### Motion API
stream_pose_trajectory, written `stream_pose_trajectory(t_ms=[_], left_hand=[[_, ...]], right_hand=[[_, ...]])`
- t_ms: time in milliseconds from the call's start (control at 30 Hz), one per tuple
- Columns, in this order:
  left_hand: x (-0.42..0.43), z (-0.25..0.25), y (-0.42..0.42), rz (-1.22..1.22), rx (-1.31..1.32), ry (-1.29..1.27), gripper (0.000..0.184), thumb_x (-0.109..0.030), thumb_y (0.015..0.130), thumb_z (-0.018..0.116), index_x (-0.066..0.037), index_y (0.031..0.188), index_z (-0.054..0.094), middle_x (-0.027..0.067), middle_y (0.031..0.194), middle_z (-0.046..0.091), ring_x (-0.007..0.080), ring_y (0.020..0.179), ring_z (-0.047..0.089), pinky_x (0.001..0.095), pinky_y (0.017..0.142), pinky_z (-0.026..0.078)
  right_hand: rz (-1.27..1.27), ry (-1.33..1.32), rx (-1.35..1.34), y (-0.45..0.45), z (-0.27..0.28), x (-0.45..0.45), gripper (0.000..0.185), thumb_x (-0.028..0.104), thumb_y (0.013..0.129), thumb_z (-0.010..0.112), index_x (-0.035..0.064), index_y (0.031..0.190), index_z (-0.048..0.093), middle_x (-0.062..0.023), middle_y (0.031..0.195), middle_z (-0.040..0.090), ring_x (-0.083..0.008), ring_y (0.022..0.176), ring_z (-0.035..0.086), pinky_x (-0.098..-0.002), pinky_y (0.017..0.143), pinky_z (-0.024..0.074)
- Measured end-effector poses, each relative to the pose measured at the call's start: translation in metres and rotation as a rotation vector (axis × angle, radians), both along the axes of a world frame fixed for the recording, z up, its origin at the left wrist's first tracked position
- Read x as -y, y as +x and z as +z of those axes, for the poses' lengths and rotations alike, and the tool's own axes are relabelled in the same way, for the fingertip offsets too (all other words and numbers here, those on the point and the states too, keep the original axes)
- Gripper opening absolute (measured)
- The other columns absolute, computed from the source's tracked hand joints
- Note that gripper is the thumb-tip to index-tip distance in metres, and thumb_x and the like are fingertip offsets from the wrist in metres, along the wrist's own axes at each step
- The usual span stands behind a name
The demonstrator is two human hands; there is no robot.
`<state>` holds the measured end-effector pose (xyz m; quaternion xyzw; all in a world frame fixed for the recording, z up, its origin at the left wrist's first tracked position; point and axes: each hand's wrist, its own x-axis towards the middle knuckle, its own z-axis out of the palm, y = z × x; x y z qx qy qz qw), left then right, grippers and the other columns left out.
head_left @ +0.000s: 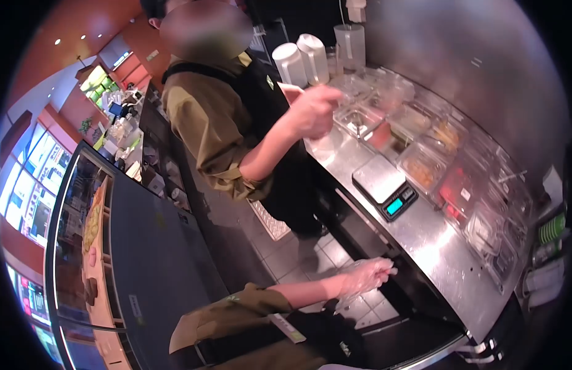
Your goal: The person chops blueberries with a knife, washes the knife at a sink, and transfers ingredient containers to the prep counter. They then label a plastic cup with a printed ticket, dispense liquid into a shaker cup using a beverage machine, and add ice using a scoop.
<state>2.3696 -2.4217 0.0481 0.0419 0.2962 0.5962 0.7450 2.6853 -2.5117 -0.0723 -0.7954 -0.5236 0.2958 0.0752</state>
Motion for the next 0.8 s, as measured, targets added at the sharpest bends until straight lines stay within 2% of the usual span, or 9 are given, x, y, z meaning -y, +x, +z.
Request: stream_pose_trajectory(t_ms=[67, 100, 167, 233, 300, 433, 533, 633, 800], left_hand=[[0.020, 0.008, -0.024, -0.112, -0.257, 0.161, 0.012, -0.021, 0.083, 0.051, -0.010, 0.086, 0.047, -0.0027, 0.081, 0.044, 0.0061, 0.068, 0.042, 0.0214, 0.074, 0.038], [0.030, -0.011, -0.031, -0.066, -0.392, 0.216, 0.012, -0.021, 0.083, 0.050, -0.010, 0.085, 0.048, -0.0034, 0.079, 0.044, 0.0062, 0.068, 0.043, 0.0206, 0.070, 0.038], [0.039, -0.023, -0.046, 0.024, -0.226, -0.241, 0.022, -0.024, 0.082, 0.047, -0.014, 0.062, 0.044, -0.0034, 0.060, 0.042, 0.0055, 0.054, 0.037, 0.0190, 0.047, 0.031], [0.057, -0.079, -0.070, 0.062, -0.194, -0.378, 0.021, -0.023, 0.081, 0.048, -0.014, 0.063, 0.044, -0.0026, 0.058, 0.043, 0.0067, 0.051, 0.038, 0.0203, 0.045, 0.032], [0.075, -0.121, -0.085, 0.171, -0.118, -0.315, 0.021, -0.022, 0.081, 0.047, -0.013, 0.063, 0.044, -0.0021, 0.057, 0.043, 0.0076, 0.051, 0.040, 0.0206, 0.044, 0.033], [0.095, -0.117, -0.110, 0.141, -0.051, -0.305, 0.018, -0.021, 0.081, 0.049, -0.011, 0.066, 0.046, -0.0006, 0.059, 0.046, 0.0095, 0.053, 0.044, 0.0216, 0.045, 0.035], [0.090, -0.113, -0.109, 0.240, 0.042, -0.369, 0.015, -0.020, 0.081, 0.050, -0.010, 0.070, 0.048, 0.0003, 0.061, 0.048, 0.0107, 0.053, 0.046, 0.0218, 0.044, 0.037], [0.088, -0.107, -0.107, 0.244, -0.081, -0.428, 0.014, -0.019, 0.082, 0.051, -0.009, 0.072, 0.049, 0.0010, 0.062, 0.049, 0.0109, 0.053, 0.046, 0.0212, 0.043, 0.037], [0.095, -0.123, -0.113, 0.067, -0.078, -0.369, 0.016, -0.022, 0.083, 0.049, -0.007, 0.080, 0.052, 0.0013, 0.070, 0.050, 0.0106, 0.062, 0.048, 0.0224, 0.049, 0.041]], right_hand=[[-0.020, 0.051, -0.124, -0.022, 0.009, -0.019, 0.047, 0.028, 0.078, 0.055, 0.0024, 0.113, 0.037, -0.0168, 0.102, 0.049, -0.0293, 0.096, 0.046, -0.0365, 0.082, 0.0391], [-0.040, 0.062, -0.196, -0.034, 0.013, -0.027, 0.046, 0.027, 0.078, 0.055, 0.0024, 0.112, 0.037, -0.0164, 0.101, 0.049, -0.0289, 0.095, 0.047, -0.0363, 0.081, 0.0394], [-0.099, 0.053, -0.337, -0.059, 0.018, -0.040, 0.043, 0.026, 0.078, 0.055, 0.0025, 0.110, 0.038, -0.0155, 0.099, 0.049, -0.0279, 0.094, 0.047, -0.0360, 0.080, 0.0398], [-0.170, 0.037, -0.447, -0.076, 0.020, -0.047, 0.040, 0.025, 0.078, 0.054, 0.0026, 0.107, 0.039, -0.0147, 0.098, 0.050, -0.0270, 0.092, 0.048, -0.0356, 0.079, 0.0403], [-0.244, 0.012, -0.544, -0.085, 0.019, -0.051, 0.037, 0.024, 0.078, 0.054, 0.0026, 0.105, 0.040, -0.0139, 0.097, 0.050, -0.0261, 0.091, 0.048, -0.0352, 0.078, 0.0408], [-0.395, -0.043, -0.717, -0.101, 0.014, -0.054, 0.032, 0.022, 0.078, 0.052, 0.0028, 0.101, 0.042, -0.0122, 0.094, 0.051, -0.0242, 0.088, 0.049, -0.0344, 0.076, 0.0417], [-0.498, -0.056, -0.813, -0.103, 0.011, -0.053, 0.028, 0.021, 0.078, 0.052, 0.0029, 0.098, 0.044, -0.0110, 0.092, 0.051, -0.0228, 0.085, 0.050, -0.0338, 0.075, 0.0424], [-0.570, -0.063, -0.887, -0.104, 0.009, -0.052, 0.024, 0.019, 0.078, 0.051, 0.0030, 0.095, 0.045, -0.0098, 0.089, 0.052, -0.0214, 0.083, 0.051, -0.0332, 0.073, 0.0431], [-0.664, -0.054, -0.977, -0.098, 0.004, -0.045, 0.018, 0.017, 0.078, 0.050, 0.0032, 0.089, 0.047, -0.0077, 0.086, 0.053, -0.0191, 0.079, 0.052, -0.0323, 0.071, 0.0443]])
